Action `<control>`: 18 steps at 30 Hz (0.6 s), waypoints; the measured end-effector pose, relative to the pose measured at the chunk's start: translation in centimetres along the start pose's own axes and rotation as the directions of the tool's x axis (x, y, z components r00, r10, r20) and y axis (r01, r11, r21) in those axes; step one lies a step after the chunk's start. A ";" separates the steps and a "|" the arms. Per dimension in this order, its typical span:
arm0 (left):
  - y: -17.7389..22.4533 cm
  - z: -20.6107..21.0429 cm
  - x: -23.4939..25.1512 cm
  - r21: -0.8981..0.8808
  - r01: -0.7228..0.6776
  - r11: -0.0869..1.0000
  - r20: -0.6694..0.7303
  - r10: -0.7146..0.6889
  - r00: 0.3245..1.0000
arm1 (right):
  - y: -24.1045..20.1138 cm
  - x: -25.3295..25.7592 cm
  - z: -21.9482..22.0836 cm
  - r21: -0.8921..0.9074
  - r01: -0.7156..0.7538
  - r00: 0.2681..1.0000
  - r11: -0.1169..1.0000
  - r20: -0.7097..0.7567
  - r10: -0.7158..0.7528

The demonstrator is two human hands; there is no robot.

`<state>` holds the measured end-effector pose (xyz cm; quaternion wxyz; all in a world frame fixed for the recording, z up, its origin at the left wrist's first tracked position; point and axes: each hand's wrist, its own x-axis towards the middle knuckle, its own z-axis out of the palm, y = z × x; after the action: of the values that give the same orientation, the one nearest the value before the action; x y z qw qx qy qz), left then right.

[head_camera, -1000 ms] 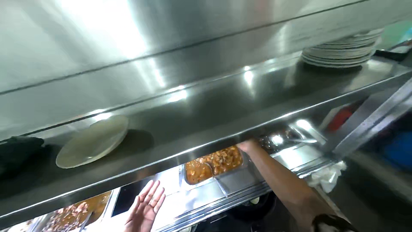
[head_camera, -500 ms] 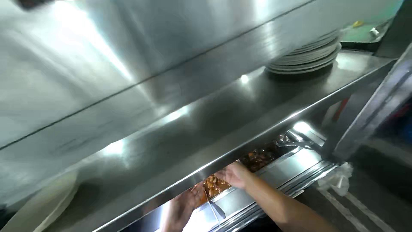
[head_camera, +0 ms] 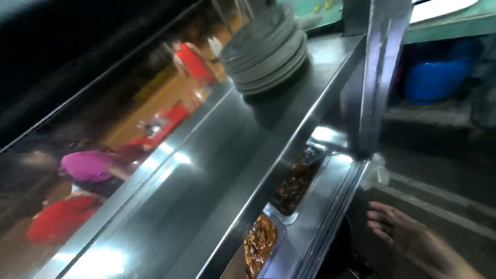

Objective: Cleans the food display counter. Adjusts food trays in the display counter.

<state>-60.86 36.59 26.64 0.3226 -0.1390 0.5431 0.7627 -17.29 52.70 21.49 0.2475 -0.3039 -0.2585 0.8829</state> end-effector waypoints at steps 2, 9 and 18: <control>0.6 4.9 -2.8 0.034 0.046 0.998 -0.153 -0.041 0.987 | 0.3 -1.3 -2.2 0.032 0.054 0.994 0.998 -0.094 -0.050; 0.4 10.2 -7.5 -0.165 -0.045 0.985 -0.195 0.012 0.981 | 2.1 -3.7 -3.7 0.114 0.102 0.967 0.988 -0.243 -0.072; -0.7 11.1 -7.9 -0.207 -0.116 0.971 -0.083 0.101 0.991 | 2.0 -3.0 -3.4 0.132 0.156 0.941 0.979 -0.322 -0.106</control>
<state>-52.93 44.21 34.65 0.2441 -0.1699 0.4767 0.8272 -13.55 50.48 19.19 0.3668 -0.4020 -0.1659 0.8224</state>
